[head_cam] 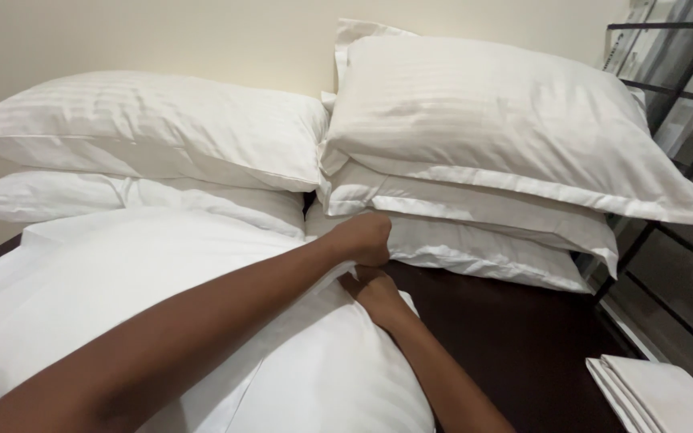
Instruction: Put a white pillowcase onto a pillow.
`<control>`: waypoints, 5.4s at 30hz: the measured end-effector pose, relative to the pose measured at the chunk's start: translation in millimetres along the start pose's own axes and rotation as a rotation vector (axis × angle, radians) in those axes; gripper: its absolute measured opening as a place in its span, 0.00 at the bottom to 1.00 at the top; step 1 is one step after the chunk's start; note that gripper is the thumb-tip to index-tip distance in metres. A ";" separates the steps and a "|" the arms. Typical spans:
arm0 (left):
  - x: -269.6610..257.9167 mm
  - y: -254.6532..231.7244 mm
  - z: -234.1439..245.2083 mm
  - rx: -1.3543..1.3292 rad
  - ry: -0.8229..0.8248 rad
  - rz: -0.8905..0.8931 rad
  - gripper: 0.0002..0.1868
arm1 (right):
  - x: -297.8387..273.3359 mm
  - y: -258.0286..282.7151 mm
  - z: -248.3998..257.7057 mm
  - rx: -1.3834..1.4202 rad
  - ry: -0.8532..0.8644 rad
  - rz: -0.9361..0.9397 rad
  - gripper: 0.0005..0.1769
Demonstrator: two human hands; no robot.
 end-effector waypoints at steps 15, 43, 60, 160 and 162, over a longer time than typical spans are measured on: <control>-62.8 -32.3 33.6 0.078 -0.206 -0.134 0.07 | 21.0 -7.3 -4.7 0.146 0.031 0.110 0.27; -297.6 25.9 90.6 0.219 -0.154 0.210 0.42 | -151.7 189.6 83.9 -0.310 -0.405 0.591 0.18; -326.9 3.2 101.5 0.035 -0.287 0.257 0.50 | -229.5 208.2 36.3 -0.640 0.021 0.691 0.60; -323.6 -32.3 119.6 -0.362 -0.900 0.038 0.09 | -82.8 78.9 64.1 -0.030 -0.117 -0.065 0.46; -285.3 -14.9 111.0 -0.185 -0.773 -0.006 0.22 | -74.7 66.5 61.6 -0.033 -0.135 -0.095 0.47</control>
Point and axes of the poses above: each hand's wrist, its own x-axis towards the middle knuckle, its own z-axis out of the back of the hand, y = z × x, the point moved 3 cm from there along x, towards the middle knuckle, and after that the axes turned 12 degrees about -y, right-handed, at the moved point
